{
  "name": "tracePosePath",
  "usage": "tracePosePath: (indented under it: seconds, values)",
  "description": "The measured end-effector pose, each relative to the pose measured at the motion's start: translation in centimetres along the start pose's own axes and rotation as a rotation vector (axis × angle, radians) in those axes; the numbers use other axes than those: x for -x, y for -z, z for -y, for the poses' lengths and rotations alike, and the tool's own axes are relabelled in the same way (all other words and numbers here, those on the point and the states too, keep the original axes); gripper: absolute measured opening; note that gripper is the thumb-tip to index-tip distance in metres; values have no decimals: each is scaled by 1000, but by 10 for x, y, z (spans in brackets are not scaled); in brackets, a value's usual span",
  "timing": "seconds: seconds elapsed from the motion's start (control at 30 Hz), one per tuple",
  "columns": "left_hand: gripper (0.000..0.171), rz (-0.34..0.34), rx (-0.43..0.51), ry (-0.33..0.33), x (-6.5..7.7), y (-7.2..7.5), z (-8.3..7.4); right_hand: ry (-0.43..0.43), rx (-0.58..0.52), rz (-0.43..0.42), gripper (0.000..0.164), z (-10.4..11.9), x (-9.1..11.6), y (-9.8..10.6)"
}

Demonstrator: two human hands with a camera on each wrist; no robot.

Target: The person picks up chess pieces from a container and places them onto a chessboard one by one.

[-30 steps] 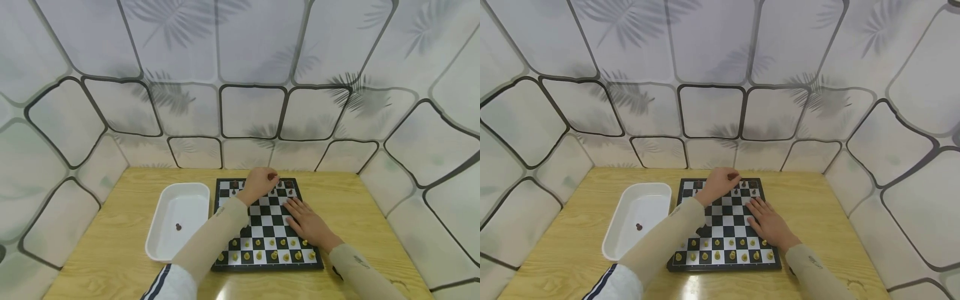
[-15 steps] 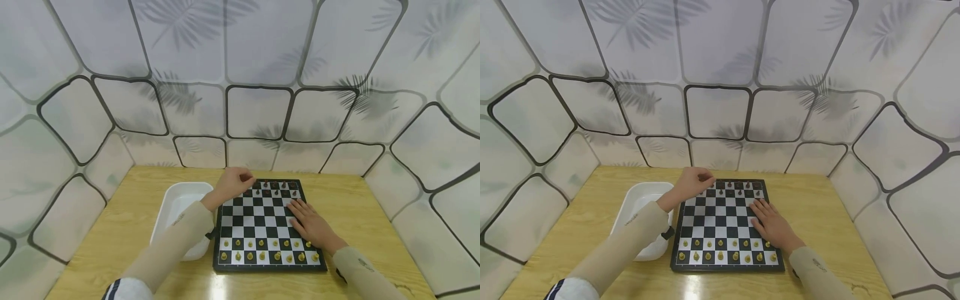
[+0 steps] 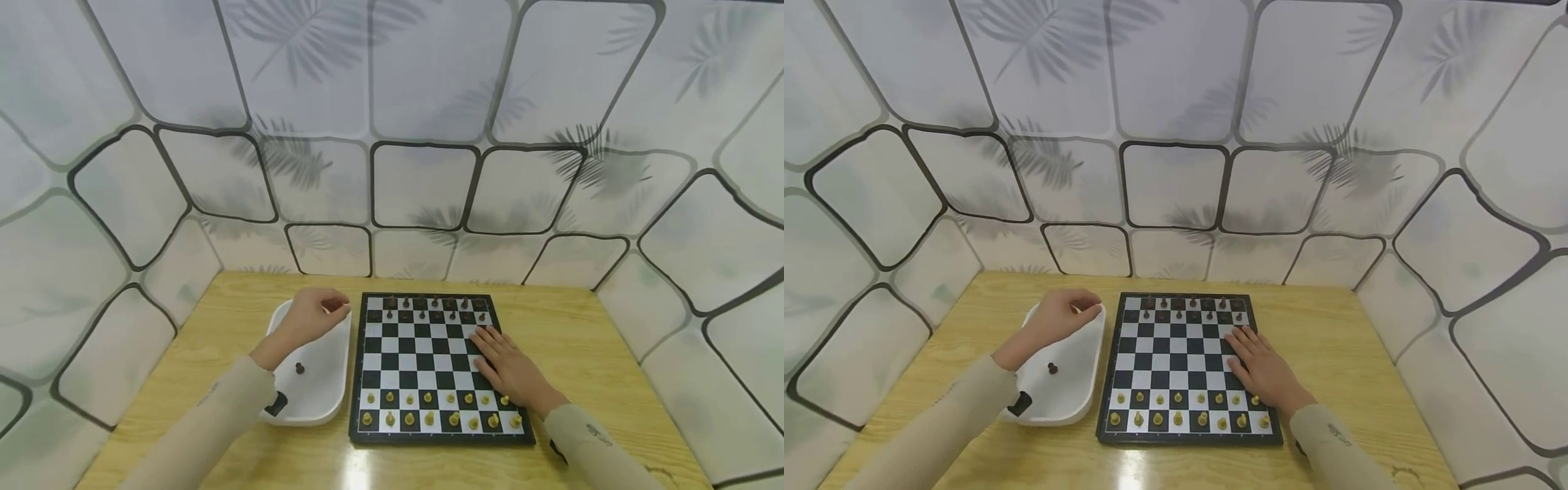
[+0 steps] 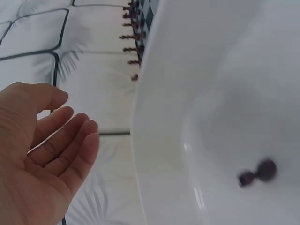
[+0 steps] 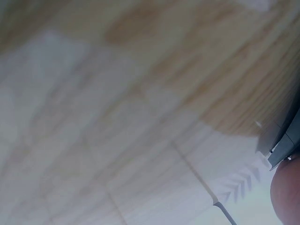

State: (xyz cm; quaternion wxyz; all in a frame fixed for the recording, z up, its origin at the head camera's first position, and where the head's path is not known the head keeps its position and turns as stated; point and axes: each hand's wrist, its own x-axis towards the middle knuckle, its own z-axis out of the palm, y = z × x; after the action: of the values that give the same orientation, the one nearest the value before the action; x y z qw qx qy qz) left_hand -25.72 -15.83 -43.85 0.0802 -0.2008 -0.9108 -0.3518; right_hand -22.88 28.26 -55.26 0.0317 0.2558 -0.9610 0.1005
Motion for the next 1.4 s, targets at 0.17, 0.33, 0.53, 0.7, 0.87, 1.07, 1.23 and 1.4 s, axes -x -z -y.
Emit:
tracePosePath:
  seconds: [0.17,0.33,0.53,0.7,0.87,1.07,1.23,1.4]
  values:
    - [22,74,-50,72,21,11,22,-3,4,11,61,-1,0,0]
    - [23,134,-68,90,36,16,38,-3,5,8,61,-1,1,1]
    - [23,196,-61,154,48,21,44,2,7,4,61,0,0,2]
    - [24,285,-58,182,54,23,46,1,3,3,61,1,0,3]
    - [26,344,-74,153,60,25,50,1,4,8,61,1,0,3]
    - [26,419,-129,142,63,25,50,-6,2,3,61,0,0,2]
    - [20,488,-179,154,64,22,51,-5,0,3,61,0,1,1]
    - [14,468,-207,25,65,19,53,-4,-3,1,61,1,0,1]
